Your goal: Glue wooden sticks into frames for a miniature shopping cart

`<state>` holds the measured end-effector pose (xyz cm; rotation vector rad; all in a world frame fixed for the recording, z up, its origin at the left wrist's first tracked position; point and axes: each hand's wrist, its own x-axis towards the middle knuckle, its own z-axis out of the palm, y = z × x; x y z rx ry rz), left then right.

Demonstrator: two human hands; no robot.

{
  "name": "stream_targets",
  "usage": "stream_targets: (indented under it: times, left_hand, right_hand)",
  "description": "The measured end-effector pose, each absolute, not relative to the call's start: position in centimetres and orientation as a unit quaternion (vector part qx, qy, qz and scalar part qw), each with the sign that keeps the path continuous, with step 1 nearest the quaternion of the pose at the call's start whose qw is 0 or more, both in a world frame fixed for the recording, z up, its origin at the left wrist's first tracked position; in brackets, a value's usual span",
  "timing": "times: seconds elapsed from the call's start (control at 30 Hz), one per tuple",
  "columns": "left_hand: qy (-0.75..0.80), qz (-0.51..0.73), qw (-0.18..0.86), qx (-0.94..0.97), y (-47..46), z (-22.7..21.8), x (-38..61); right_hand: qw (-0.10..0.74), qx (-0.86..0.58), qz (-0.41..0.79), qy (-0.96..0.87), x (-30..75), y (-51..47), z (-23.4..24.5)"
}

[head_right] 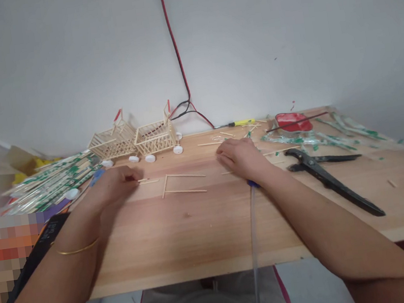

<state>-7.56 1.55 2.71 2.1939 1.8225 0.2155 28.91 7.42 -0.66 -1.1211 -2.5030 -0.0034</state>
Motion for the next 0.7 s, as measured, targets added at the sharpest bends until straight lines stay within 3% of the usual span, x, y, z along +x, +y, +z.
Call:
stream_targets:
  times: [0.17, 0.5, 0.7]
  left_hand:
    - [0.637, 0.025, 0.115, 0.762, 0.8, 4.1, -7.6]
    - [0.586, -0.012, 0.189, 0.788, 0.5, 3.4, -6.8]
    - [0.648, 0.013, 0.072, 0.758, 0.6, 4.9, -6.8]
  right_hand:
    - [0.195, -0.402, 0.001, -0.895, 28.9, 7.4, -0.7]
    - [0.187, -0.405, -0.001, -0.895, 28.8, 7.3, -0.8]
    - [0.183, -0.402, 0.003, -0.897, 28.7, 7.2, -0.6]
